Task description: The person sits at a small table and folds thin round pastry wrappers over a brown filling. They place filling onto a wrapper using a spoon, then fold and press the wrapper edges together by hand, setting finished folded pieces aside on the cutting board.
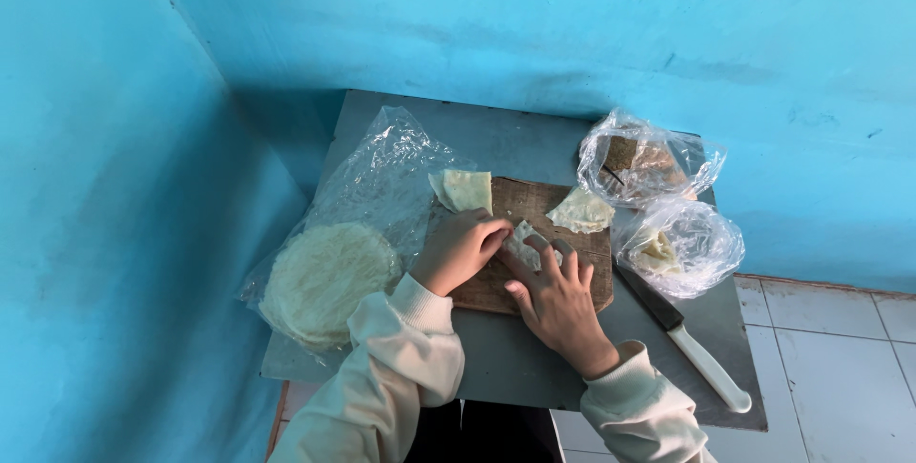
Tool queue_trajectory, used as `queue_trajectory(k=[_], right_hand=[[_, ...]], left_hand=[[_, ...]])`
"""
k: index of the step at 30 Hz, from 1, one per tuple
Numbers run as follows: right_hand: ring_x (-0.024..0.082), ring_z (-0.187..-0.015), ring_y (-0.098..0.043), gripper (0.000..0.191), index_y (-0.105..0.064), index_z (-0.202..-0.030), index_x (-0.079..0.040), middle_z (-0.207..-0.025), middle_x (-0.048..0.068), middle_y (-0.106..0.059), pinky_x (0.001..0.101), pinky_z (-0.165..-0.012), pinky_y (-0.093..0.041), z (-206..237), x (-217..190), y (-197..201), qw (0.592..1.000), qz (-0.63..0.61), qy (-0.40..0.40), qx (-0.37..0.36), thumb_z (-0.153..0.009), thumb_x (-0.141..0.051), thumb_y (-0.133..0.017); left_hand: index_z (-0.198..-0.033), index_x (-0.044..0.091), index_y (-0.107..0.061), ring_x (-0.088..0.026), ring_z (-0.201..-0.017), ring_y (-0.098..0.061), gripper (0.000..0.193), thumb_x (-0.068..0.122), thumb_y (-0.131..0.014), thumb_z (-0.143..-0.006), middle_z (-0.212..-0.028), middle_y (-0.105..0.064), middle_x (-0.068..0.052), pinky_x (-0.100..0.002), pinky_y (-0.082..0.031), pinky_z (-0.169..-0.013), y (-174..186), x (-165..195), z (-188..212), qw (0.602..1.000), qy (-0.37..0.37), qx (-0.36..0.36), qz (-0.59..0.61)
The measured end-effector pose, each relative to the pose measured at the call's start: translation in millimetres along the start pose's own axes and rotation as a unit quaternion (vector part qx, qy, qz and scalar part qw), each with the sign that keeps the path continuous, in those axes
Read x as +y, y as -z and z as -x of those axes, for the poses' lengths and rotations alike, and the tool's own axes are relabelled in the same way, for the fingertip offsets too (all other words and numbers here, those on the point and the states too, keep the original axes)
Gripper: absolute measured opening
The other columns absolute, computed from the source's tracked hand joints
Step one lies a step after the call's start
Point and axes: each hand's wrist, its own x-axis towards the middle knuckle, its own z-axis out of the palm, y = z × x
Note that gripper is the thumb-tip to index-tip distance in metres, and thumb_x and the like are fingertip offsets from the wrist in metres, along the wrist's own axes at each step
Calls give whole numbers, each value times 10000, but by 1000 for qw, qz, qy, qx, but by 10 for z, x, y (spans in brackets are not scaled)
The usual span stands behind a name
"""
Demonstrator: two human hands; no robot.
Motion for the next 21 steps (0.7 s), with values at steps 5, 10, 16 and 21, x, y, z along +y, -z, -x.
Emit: queue_trajectory(k=[5, 10, 16, 21], right_hand=[[341, -1205, -480, 491, -625, -1397, -295, -1391, 84, -498, 531, -917, -395, 21, -11, -52, 998, 50, 19, 43, -992, -526, -472], [341, -1204, -481, 505, -637, -1391, -281, -1362, 76, -507, 529, -914, -394, 34, -34, -58, 997, 61, 26, 48, -975, -531, -497], [368, -1184, -471, 363, -715, -1250, -228, -1352, 95, -538, 526, -956, -347, 90, 53, 1, 994, -87, 30, 60, -988, -378, -514], [318, -1055, -514, 136, -660, -981, -89, -1037, 106, -573, 440, -962, -384, 51, 232, 128, 968, -159, -109, 161, -1002, -208, -596]], left_hand=[[-977, 158, -780, -294, -779, -689, 112, 191, -703, -902, -851, -676, -64, -420, -534, -674, -3, -19, -8, 999, 20, -9, -24], [-975, 165, -777, -290, -779, -684, 110, 215, -704, -910, -836, -664, -57, -417, -529, -673, -46, -53, -5, 1000, 13, 0, -19], [-980, 173, -771, -302, -776, -670, 104, 195, -680, -933, -833, -647, -69, -426, -512, -665, -29, -87, 18, 1000, -2, -5, -8], [-961, 164, -753, -293, -750, -660, 75, 174, -681, -944, -804, -635, -67, -426, -502, -655, -3, -49, 7, 999, -10, -18, -33]])
